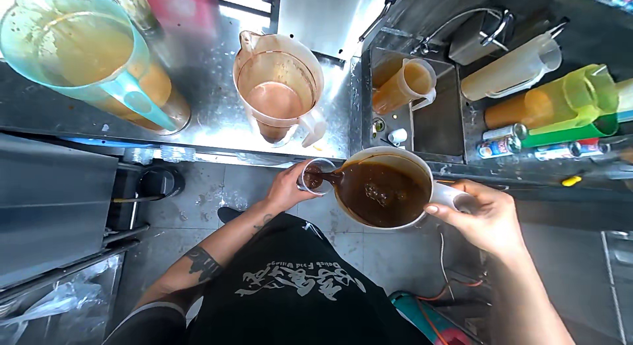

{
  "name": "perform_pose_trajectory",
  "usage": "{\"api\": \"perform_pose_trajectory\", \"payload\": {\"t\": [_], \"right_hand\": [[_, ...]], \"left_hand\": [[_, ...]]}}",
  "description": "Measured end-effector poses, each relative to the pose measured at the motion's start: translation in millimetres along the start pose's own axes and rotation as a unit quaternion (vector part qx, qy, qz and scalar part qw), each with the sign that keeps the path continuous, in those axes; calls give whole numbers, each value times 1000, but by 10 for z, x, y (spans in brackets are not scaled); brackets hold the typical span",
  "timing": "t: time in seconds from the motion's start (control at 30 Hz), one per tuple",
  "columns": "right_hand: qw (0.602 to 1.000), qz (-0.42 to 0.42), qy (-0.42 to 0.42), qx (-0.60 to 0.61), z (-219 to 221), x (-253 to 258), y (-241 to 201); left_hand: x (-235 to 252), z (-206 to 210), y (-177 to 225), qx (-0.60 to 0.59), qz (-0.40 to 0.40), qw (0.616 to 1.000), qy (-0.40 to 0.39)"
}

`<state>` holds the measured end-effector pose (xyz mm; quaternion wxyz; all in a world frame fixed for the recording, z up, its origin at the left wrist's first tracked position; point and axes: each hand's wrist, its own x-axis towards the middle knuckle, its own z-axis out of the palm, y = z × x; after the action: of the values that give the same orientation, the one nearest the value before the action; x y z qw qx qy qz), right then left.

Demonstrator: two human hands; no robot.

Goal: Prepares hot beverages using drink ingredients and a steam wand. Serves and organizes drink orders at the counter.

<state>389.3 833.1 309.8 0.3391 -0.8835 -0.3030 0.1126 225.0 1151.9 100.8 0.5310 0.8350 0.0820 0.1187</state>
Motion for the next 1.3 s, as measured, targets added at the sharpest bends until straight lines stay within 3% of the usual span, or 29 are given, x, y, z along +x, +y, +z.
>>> {"api": "perform_pose_trajectory", "payload": {"t": [0.57, 0.93, 1.1, 1.3], "right_hand": [[1000, -2, -21, 0, -2, 73, 88], [976, -40, 84, 196, 205, 21, 576], [939, -52, 142, 308, 508, 149, 656], [901, -49, 201, 382, 922, 603, 637]], "left_hand": [[20, 149, 46, 12, -5, 999, 31], [31, 122, 150, -43, -2, 994, 98], [-104, -134, 214, -117, -21, 988, 102], [-557, -845, 401, -159, -73, 978, 110]]}}
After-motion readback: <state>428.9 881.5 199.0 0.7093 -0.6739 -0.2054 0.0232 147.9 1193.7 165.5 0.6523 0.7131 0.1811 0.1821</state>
